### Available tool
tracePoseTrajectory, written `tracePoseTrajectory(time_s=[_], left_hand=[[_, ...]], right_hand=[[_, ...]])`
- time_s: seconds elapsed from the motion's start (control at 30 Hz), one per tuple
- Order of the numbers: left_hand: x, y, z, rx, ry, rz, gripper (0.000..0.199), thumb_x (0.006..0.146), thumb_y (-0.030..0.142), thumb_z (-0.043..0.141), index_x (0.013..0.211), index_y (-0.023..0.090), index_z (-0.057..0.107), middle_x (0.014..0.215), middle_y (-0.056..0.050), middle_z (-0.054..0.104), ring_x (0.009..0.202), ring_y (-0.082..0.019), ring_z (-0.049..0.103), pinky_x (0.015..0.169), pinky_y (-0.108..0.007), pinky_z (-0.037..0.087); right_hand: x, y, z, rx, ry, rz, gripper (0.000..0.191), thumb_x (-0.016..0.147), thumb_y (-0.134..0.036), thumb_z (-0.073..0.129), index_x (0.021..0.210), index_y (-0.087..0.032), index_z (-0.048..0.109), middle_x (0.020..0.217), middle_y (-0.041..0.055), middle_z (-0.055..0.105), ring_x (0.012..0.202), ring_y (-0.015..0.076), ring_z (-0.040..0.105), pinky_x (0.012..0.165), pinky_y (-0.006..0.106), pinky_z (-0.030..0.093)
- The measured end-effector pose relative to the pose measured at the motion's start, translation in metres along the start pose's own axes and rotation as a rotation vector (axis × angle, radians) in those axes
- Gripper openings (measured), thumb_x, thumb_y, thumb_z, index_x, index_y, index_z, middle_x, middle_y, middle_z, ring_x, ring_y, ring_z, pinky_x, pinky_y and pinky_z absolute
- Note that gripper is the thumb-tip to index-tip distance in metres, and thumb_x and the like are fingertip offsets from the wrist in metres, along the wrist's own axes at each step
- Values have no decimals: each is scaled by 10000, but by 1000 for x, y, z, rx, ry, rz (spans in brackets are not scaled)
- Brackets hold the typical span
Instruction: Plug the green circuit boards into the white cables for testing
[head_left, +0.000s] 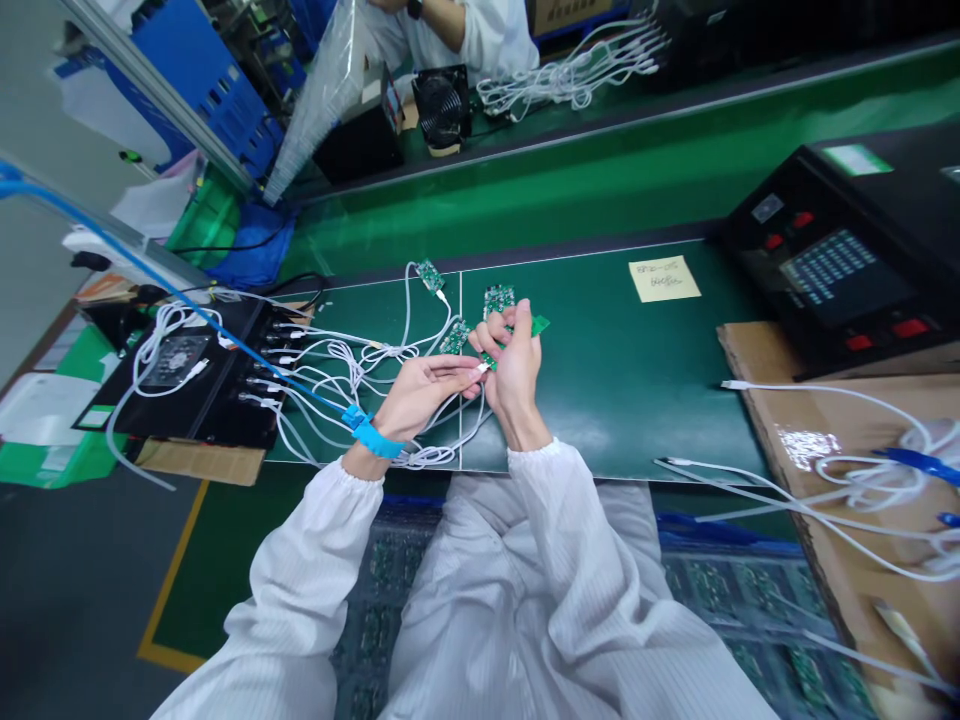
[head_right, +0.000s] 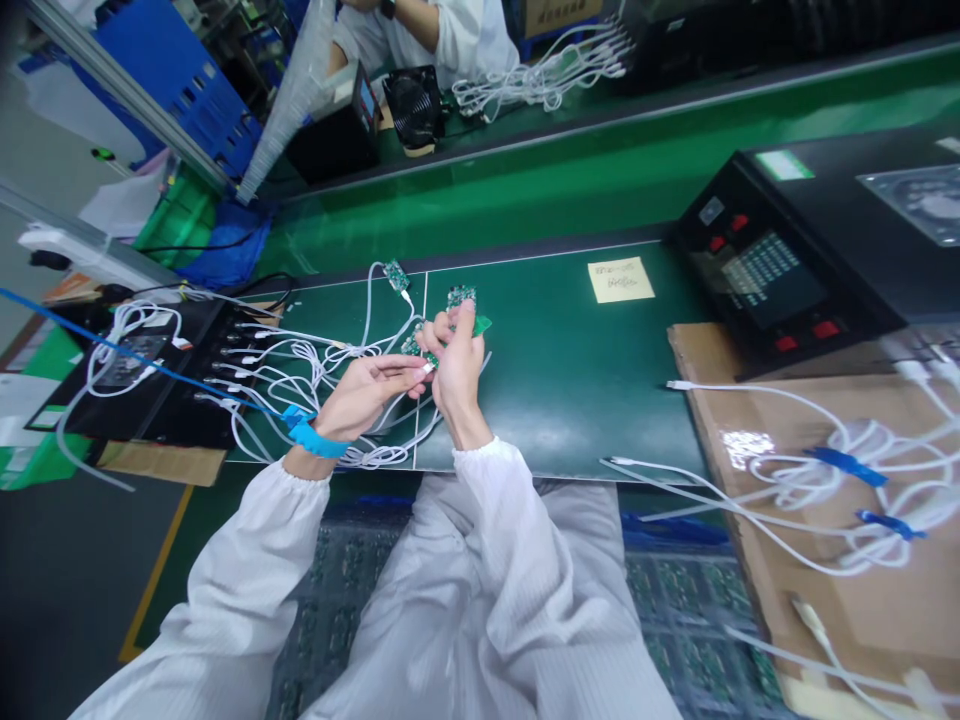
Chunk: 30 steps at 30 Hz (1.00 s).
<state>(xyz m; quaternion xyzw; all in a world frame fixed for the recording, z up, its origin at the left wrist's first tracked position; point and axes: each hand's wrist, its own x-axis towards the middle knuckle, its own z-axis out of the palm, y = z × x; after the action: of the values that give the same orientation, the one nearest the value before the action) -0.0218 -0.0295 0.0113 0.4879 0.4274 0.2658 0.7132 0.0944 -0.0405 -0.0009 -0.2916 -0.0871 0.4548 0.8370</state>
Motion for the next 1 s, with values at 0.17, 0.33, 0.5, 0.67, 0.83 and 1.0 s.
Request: tracePoseTrajectory(time_s=[0.17, 0.33, 0.5, 0.67, 0.83, 1.0], left_hand=[[2, 3, -9, -34, -13, -16, 380, 639, 249, 947, 954, 97, 801, 920, -115, 775, 716, -120, 676, 768, -282, 574], [0, 11, -14, -38, -31, -37, 288, 669, 220, 922, 905, 100, 809, 898, -103, 768, 727, -105, 655, 743, -248, 553], [0, 9, -9, -45, 3, -35, 283, 670, 186, 914, 917, 96, 808, 948, -121, 774, 745, -113, 661, 801, -277, 553], [2, 4, -4, -60, 8, -13, 317, 638, 198, 933, 911, 99, 806, 908, -114, 777, 715, -121, 672, 829, -308, 560], [4, 7, -1, -74, -12, 4, 346, 598, 216, 956, 890, 103, 809, 835, -90, 769, 710, -132, 686, 814, -307, 571], [2, 10, -1, -56, 0, 24, 396, 573, 248, 977, 899, 100, 808, 787, -83, 760, 699, -142, 694, 812, -316, 583]], right_hand=[[5, -5, -3, 2, -23, 90, 520, 922, -670, 610, 706, -245, 404, 599, -93, 344, 480, 83, 398, 560, 245, 466], [13, -17, -1, 39, -15, 67, 472, 937, -635, 608, 734, -245, 440, 641, -67, 430, 536, 97, 467, 570, 246, 481], [21, -12, 2, 27, 55, 19, 516, 989, -635, 500, 689, -250, 331, 598, -85, 270, 443, 87, 298, 446, 233, 357], [22, -7, 4, 57, 104, -59, 478, 990, -585, 467, 686, -260, 292, 599, -84, 217, 434, 99, 260, 412, 240, 298], [16, -15, 9, 99, 155, -79, 435, 990, -561, 408, 698, -256, 299, 601, -77, 215, 425, 102, 291, 398, 240, 314], [16, -12, 12, 151, 141, -77, 447, 990, -580, 405, 697, -251, 327, 579, -75, 279, 409, 88, 354, 382, 226, 315]])
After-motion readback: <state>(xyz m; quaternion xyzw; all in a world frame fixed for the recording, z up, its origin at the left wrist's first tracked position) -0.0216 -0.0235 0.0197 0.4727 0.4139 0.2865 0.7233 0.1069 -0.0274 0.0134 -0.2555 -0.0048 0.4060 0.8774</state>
